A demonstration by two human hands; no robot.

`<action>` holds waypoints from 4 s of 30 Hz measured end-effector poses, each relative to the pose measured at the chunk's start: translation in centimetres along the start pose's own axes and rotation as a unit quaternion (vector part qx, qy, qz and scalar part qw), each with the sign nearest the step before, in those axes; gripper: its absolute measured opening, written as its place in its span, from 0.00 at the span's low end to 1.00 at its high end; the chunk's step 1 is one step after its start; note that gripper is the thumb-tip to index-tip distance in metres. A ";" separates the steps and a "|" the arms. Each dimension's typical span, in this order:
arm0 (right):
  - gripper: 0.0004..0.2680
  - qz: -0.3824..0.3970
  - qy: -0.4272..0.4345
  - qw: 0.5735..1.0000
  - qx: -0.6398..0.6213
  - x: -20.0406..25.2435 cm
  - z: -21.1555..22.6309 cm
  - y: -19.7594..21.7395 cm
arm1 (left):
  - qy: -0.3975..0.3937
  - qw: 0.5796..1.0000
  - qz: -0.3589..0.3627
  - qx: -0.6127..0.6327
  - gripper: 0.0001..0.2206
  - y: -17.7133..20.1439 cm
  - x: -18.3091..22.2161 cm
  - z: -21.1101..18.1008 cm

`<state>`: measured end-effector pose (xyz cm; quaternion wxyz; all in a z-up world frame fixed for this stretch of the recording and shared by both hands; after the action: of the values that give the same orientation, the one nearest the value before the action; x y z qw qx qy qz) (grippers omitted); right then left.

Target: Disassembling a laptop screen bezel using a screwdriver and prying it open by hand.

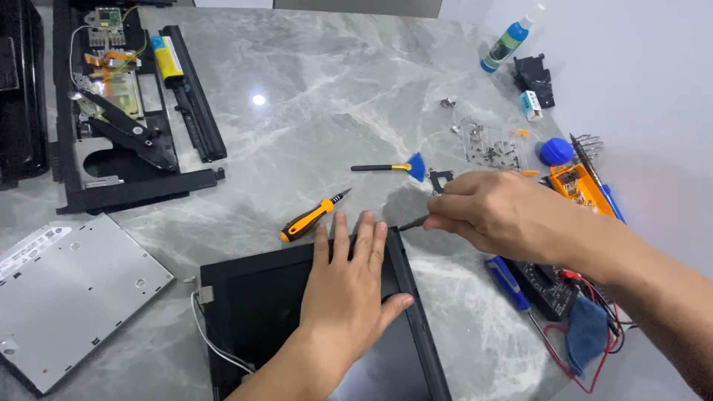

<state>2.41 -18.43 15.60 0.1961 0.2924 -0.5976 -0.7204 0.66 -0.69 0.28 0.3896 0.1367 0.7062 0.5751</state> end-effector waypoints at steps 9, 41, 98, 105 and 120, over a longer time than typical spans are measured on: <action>0.11 0.083 0.110 0.990 0.000 0.0 -1.8 0.6 | -0.002 1.000 -0.008 0.017 0.44 -0.2 0.0 0.1; 0.13 0.049 -0.127 0.987 0.090 -1.0 2.2 1.1 | -0.019 0.999 -0.031 -0.009 0.43 0.9 0.2 0.2; 0.06 -0.038 -0.248 0.968 0.027 2.0 2.7 2.8 | -0.026 0.999 -0.016 0.030 0.43 -0.2 0.4 0.5; 0.07 -0.117 -0.521 0.843 0.062 6.3 -0.5 4.0 | -0.026 0.997 -0.053 0.053 0.44 0.3 0.1 0.6; 0.12 -0.215 -0.604 0.753 0.149 14.6 -7.3 -2.1 | -0.033 0.997 -0.060 -0.020 0.47 -0.5 0.1 0.4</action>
<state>-3.65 -32.64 10.00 -0.4120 -0.0578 -0.6126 -0.6720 1.04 -0.48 -0.27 0.4495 0.1052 0.6879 0.5601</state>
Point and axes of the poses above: each hand's wrist, its own x-axis away from the middle knuckle, its own y-axis out of the back of the hand, z = x × y, the point moved 1 cm from there along -x, towards the middle knuckle, and after that the axes turned 11 degrees about -z, right-handed, at the moved point
